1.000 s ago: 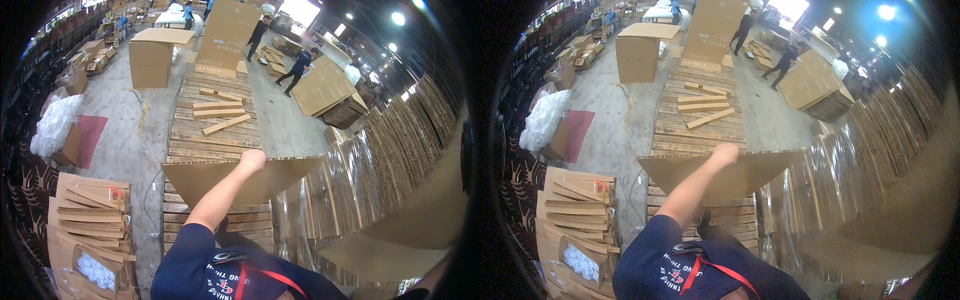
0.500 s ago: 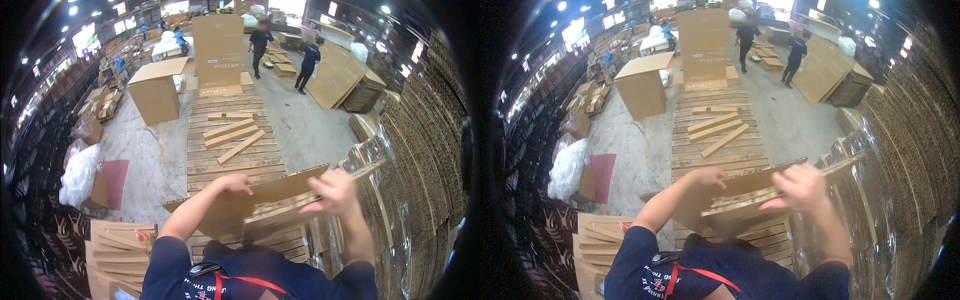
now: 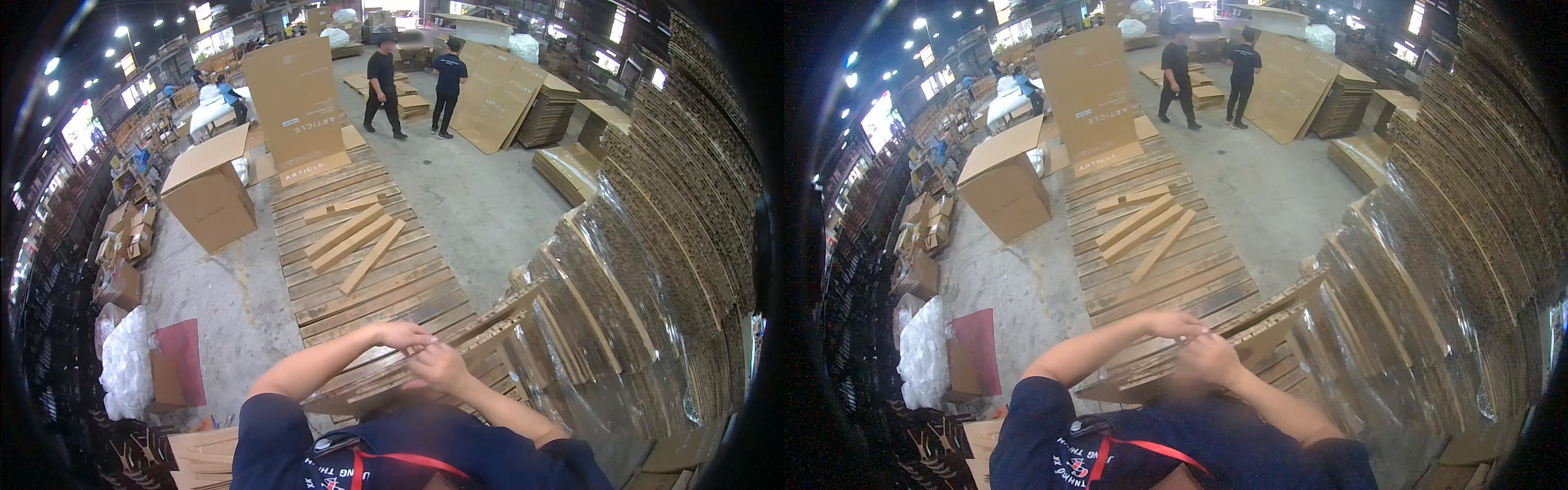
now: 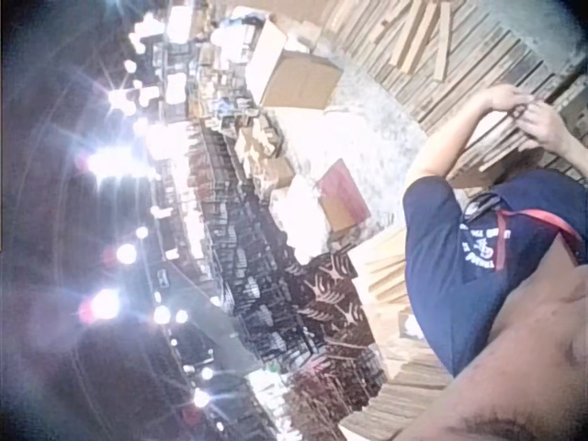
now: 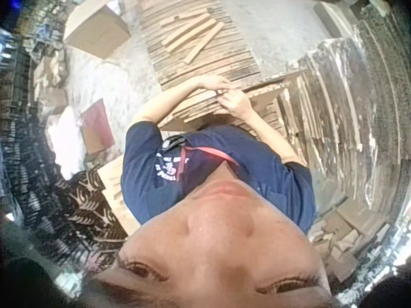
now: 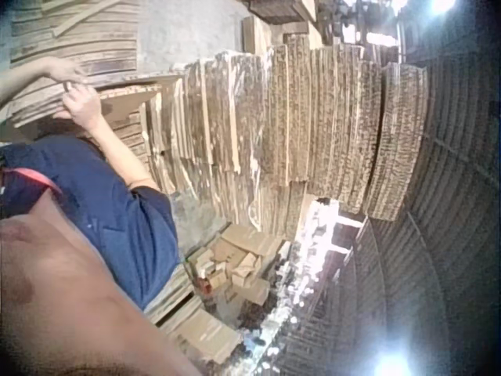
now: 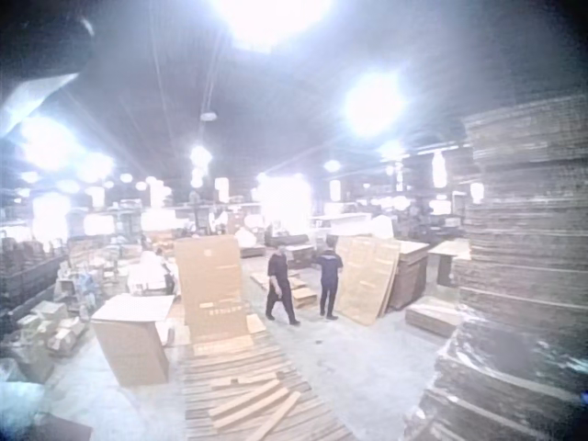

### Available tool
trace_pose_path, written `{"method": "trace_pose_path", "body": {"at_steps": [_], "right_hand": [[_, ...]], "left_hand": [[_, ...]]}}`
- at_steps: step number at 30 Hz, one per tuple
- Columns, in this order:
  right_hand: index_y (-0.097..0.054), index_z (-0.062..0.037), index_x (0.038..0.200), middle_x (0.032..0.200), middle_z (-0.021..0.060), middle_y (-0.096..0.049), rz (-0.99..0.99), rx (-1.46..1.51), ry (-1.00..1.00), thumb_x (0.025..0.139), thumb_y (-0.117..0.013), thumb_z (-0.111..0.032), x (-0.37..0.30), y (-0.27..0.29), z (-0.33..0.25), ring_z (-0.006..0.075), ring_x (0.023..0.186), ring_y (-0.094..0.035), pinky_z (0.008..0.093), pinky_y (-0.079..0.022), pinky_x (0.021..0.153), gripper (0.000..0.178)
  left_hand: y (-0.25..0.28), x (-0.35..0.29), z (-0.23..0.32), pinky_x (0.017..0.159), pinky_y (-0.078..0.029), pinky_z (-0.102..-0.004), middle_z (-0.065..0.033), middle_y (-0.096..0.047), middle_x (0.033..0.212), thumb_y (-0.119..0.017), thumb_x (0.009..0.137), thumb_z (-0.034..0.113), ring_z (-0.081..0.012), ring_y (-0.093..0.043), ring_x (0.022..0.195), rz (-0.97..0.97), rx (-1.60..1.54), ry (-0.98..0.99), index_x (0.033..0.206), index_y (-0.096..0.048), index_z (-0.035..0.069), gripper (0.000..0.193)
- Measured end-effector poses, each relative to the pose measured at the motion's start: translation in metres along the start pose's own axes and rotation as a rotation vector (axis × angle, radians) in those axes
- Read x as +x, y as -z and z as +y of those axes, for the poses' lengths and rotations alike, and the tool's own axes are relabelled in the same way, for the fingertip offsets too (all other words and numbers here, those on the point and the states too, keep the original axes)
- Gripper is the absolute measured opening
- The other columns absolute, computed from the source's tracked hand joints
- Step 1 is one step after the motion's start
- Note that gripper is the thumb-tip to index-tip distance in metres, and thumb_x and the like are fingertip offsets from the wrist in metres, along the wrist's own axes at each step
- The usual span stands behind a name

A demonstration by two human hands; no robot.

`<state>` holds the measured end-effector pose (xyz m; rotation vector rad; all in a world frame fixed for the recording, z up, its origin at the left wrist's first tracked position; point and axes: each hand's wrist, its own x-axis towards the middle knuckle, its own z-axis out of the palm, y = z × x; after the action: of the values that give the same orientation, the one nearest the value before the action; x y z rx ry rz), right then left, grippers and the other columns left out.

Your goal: The person assembles a cardboard box around a chair wrapped in protective foam. They fold the flaps, insert a cardboard divider, and then a coworker seals the box with tape.

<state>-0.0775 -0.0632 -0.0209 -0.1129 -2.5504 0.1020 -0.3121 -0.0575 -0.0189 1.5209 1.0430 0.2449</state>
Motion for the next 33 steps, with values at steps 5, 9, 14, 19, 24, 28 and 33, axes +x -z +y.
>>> {"method": "trace_pose_path", "body": {"at_steps": [5, 9, 14, 19, 24, 28, 33], "right_hand": [[-0.069, -0.0147, 0.148, 0.136, 0.0082, -0.073, -0.112, -0.203, -0.387, 0.077, -0.097, -0.048, 0.024, 0.010, -0.014, 0.0348, 0.130, -0.065, 0.0496, -0.047, 0.116, 0.084], [-0.068, -0.0164, 0.149, 0.143, 0.0101, -0.074, -0.435, -0.078, -0.477, 0.076, -0.098, -0.034, 0.027, -0.001, 0.028, 0.0339, 0.144, -0.062, 0.0523, -0.043, 0.123, 0.081], [-0.077, -0.0127, 0.135, 0.129, 0.0106, -0.080, -0.760, -0.069, -0.538, 0.082, -0.088, -0.026, 0.057, -0.009, 0.073, 0.0313, 0.135, -0.068, 0.0501, -0.050, 0.118, 0.056], [-0.082, -0.0150, 0.128, 0.118, 0.0167, -0.083, -1.113, -0.046, -0.544, 0.083, -0.084, -0.024, 0.142, -0.046, 0.072, 0.0399, 0.117, -0.078, 0.0540, -0.062, 0.102, 0.046], [-0.081, -0.0111, 0.124, 0.108, 0.0198, -0.082, -1.002, 0.044, -0.393, 0.084, -0.084, -0.026, 0.194, -0.056, 0.063, 0.0416, 0.110, -0.078, 0.0547, -0.063, 0.095, 0.043], [-0.078, -0.0080, 0.125, 0.108, 0.0198, -0.080, -0.730, 0.097, -0.389, 0.087, -0.086, -0.031, 0.248, 0.006, 0.053, 0.0423, 0.107, -0.077, 0.0527, -0.062, 0.095, 0.046], [-0.079, -0.0047, 0.124, 0.113, 0.0207, -0.080, -0.567, 0.112, -0.661, 0.082, -0.095, -0.037, 0.301, 0.073, 0.114, 0.0422, 0.109, -0.076, 0.0502, -0.061, 0.097, 0.054]], "left_hand": [[-0.006, -0.056, -0.030, 0.128, -0.045, -0.0564, -0.0185, -0.033, 0.185, -0.034, 0.117, 0.074, -0.0336, -0.031, 0.170, -0.106, -0.270, 0.162, 0.181, -0.031, 0.016, 0.087], [-0.014, -0.096, -0.032, 0.122, -0.050, -0.0451, -0.0313, -0.057, 0.164, -0.077, 0.102, 0.055, -0.0422, -0.062, 0.148, 0.066, 0.208, -0.015, 0.175, -0.034, -0.001, 0.102], [-0.005, -0.122, -0.015, 0.105, -0.059, -0.0557, -0.0341, -0.076, 0.128, -0.071, 0.091, 0.013, -0.0500, -0.073, 0.123, 0.179, 0.341, 0.188, 0.153, -0.062, 0.000, 0.064], [0.004, -0.151, -0.091, 0.098, -0.061, -0.0570, -0.0310, -0.078, 0.121, -0.066, 0.091, 0.004, -0.0508, -0.075, 0.114, 0.382, 0.333, 0.046, 0.159, -0.062, 0.018, 0.070], [0.048, -0.238, -0.097, 0.098, -0.061, -0.0544, -0.0279, -0.079, 0.122, -0.073, 0.090, 0.010, -0.0471, -0.075, 0.114, 0.421, 0.280, 0.093, 0.155, -0.068, 0.025, 0.067], [0.111, -0.315, -0.052, 0.099, -0.059, -0.0515, -0.0192, -0.079, 0.123, -0.079, 0.089, 0.015, -0.0424, -0.074, 0.119, 0.942, 0.357, -0.065, 0.137, -0.075, 0.009, 0.049], [0.175, -0.306, -0.062, 0.097, -0.058, -0.0484, -0.0132, -0.077, 0.121, -0.084, 0.084, 0.004, -0.0336, -0.069, 0.114, 1.766, 0.718, -0.536, 0.125, -0.077, 0.010, 0.041]]}}
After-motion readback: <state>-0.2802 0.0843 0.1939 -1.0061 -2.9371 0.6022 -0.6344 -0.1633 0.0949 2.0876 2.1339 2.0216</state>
